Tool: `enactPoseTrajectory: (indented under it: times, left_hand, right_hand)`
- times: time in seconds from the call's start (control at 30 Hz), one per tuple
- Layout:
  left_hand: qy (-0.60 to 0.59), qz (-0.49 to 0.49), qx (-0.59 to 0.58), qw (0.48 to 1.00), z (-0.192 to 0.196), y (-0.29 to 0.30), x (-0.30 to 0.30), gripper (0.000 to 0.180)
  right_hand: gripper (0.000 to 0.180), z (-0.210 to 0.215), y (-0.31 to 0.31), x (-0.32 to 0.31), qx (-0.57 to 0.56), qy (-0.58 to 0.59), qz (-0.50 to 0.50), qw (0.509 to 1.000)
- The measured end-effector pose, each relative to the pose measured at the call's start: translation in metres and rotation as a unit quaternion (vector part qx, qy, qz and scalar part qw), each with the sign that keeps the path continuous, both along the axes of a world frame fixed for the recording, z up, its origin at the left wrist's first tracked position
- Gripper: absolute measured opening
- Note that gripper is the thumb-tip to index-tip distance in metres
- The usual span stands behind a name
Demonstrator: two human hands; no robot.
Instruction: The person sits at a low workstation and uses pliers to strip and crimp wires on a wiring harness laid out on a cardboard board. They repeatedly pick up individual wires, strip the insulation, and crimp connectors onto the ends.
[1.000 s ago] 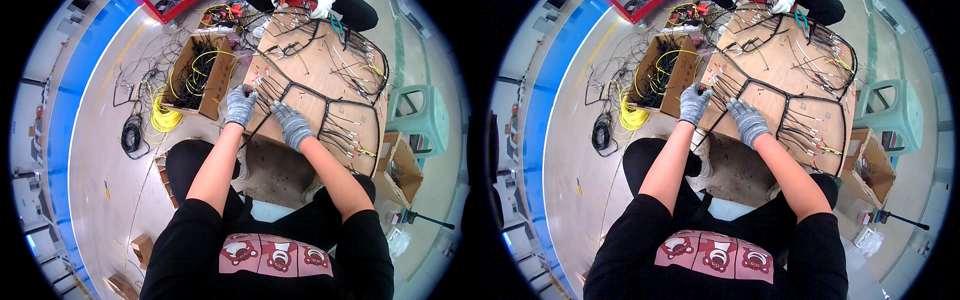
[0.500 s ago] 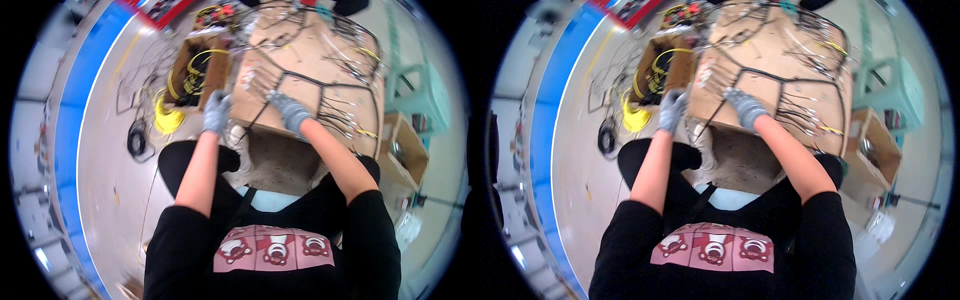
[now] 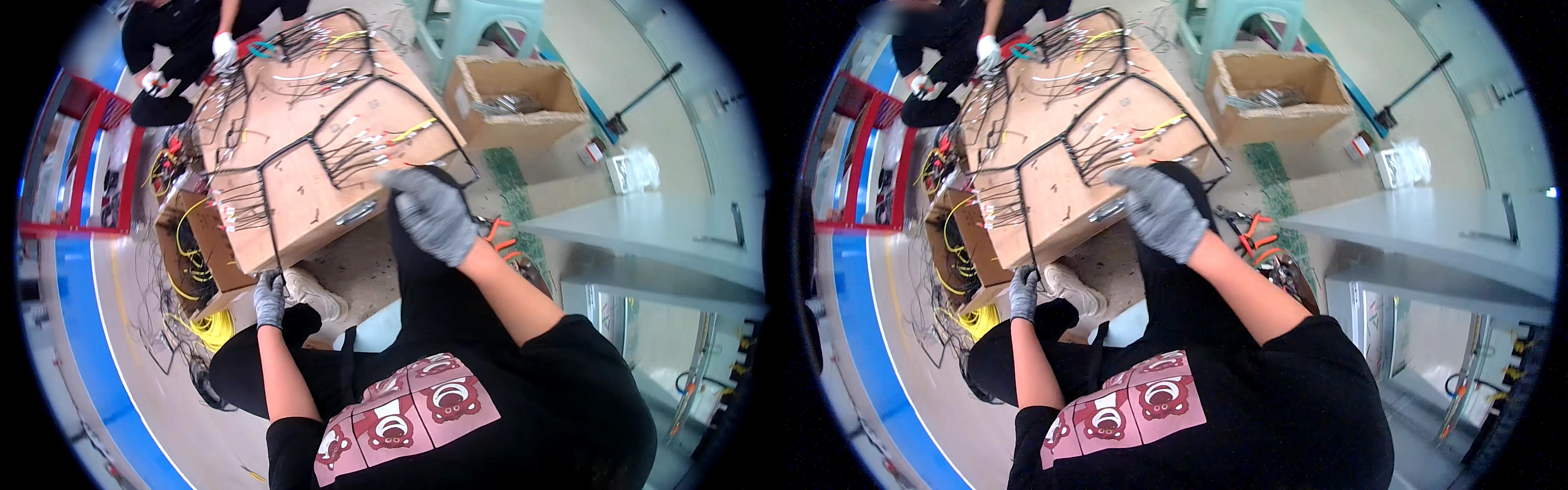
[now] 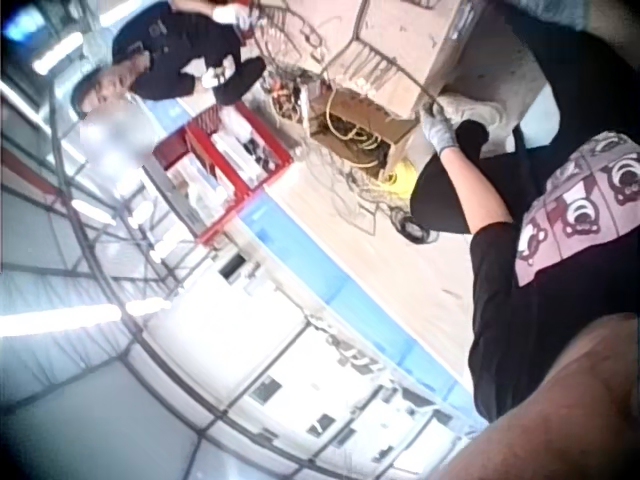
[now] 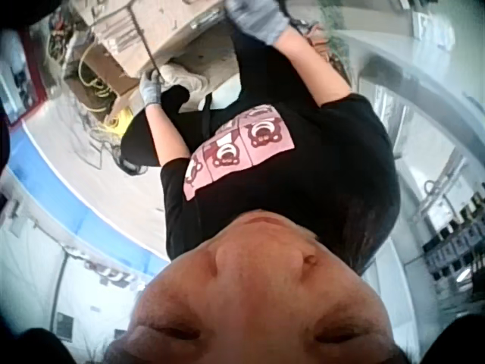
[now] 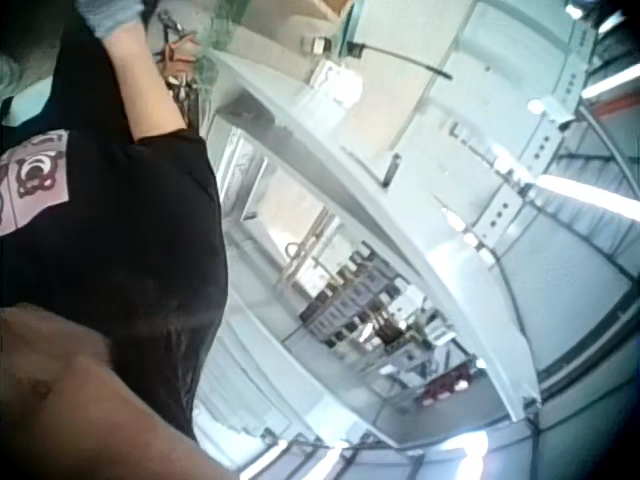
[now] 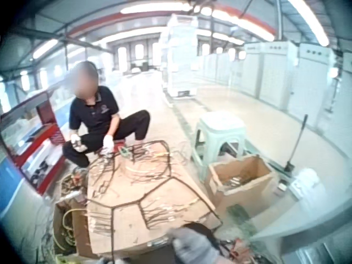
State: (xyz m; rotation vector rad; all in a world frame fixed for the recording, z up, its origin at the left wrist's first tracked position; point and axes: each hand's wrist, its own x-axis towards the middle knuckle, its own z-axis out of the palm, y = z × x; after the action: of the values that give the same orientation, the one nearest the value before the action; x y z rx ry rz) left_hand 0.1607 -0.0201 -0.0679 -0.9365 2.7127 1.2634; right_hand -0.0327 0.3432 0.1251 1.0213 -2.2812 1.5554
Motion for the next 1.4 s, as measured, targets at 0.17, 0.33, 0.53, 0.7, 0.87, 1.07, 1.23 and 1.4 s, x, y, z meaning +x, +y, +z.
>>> enactPoseTrajectory:
  times: [0.17,0.33,0.53,0.7,0.87,1.07,1.23,1.4]
  left_hand:
    - [0.062,0.018,0.133,0.989,-0.025,-0.01,0.001,0.018]
    - [0.061,0.045,0.208,0.975,-0.013,0.002,-0.01,0.021]
    - [0.025,0.01,0.163,0.986,-0.011,0.002,-0.009,0.022]
    - [-0.012,0.024,0.09,0.996,-0.02,-0.021,0.003,0.022]
    - [-0.067,0.035,0.021,0.997,-0.016,-0.018,-0.01,0.019]
    - [-0.072,0.016,-0.014,0.997,-0.008,-0.02,-0.01,0.017]
    - [-0.107,-0.024,-0.06,0.992,0.013,-0.009,-0.009,0.018]
    - [-0.074,-0.031,-0.075,0.994,0.043,0.031,-0.015,0.021]
  right_hand:
    - [0.027,-0.065,0.128,-0.015,0.017,-0.104,-0.225,0.969]
    - [0.021,-0.237,0.257,-0.004,-0.085,-0.339,-0.359,0.865]
    - [0.021,-0.332,0.319,0.052,-0.007,-0.455,-0.43,0.779]
    - [0.021,-0.299,0.333,0.086,0.191,-0.441,-0.434,0.762]
    - [0.011,-0.336,0.356,0.134,0.541,-0.442,-0.065,0.712]
    - [0.019,-0.397,0.303,0.2,0.241,-0.644,-0.183,0.702]
    - [0.026,-0.408,0.261,0.171,0.086,-0.721,-0.32,0.609]
    - [0.033,-0.433,0.25,0.145,0.107,-0.662,-0.412,0.617]
